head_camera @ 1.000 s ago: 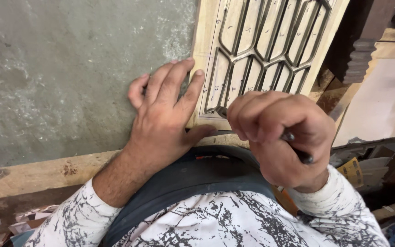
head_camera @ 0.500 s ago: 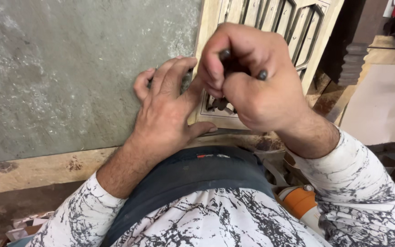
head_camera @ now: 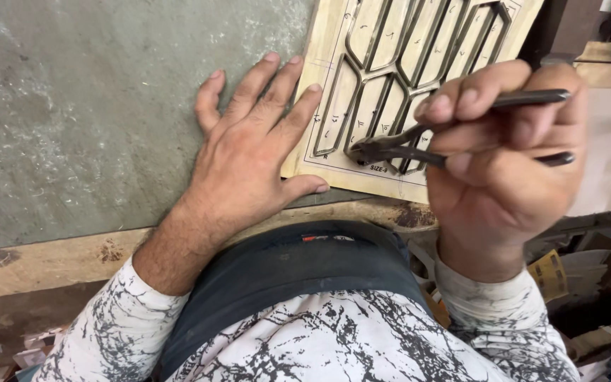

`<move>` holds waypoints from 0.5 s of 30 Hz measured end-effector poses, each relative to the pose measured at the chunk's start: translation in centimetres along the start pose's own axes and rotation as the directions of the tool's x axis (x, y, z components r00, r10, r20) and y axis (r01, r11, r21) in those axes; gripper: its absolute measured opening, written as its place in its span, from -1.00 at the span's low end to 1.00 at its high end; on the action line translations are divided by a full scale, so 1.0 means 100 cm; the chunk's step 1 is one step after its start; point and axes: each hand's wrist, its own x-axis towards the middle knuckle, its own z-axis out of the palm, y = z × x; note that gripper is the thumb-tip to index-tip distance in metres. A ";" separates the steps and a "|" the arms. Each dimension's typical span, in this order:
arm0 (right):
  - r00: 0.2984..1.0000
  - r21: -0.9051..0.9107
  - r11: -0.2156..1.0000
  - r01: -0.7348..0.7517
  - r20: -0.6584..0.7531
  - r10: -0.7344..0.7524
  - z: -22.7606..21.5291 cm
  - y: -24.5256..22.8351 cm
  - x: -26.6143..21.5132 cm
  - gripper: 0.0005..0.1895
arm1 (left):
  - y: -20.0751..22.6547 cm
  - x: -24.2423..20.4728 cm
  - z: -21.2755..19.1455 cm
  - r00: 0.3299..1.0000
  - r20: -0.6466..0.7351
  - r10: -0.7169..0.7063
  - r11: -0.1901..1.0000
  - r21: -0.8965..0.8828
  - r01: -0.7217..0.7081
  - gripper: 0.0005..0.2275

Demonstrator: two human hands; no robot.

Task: The person uses pliers to bend and secure metal wire frames into a wooden template with numbered slots. They work methodically across multiple compartments, adjusting the wire to fit the contours of each slot.

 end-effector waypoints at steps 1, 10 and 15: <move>1.000 0.021 1.000 0.001 -0.012 -0.001 0.000 0.003 -0.002 -0.65 | 0.000 0.000 0.000 1.000 -0.003 0.006 1.000 -0.001 -0.006 -0.12; 0.997 -0.006 0.998 -0.063 -0.046 0.063 0.019 0.011 -0.017 -0.63 | -0.002 -0.001 -0.002 1.000 -0.002 0.024 1.000 -0.002 -0.024 -0.13; 0.998 -0.027 0.998 -0.054 -0.009 0.054 0.016 0.014 -0.019 -0.63 | -0.002 -0.002 0.000 0.999 -0.021 0.027 1.000 -0.003 -0.027 -0.13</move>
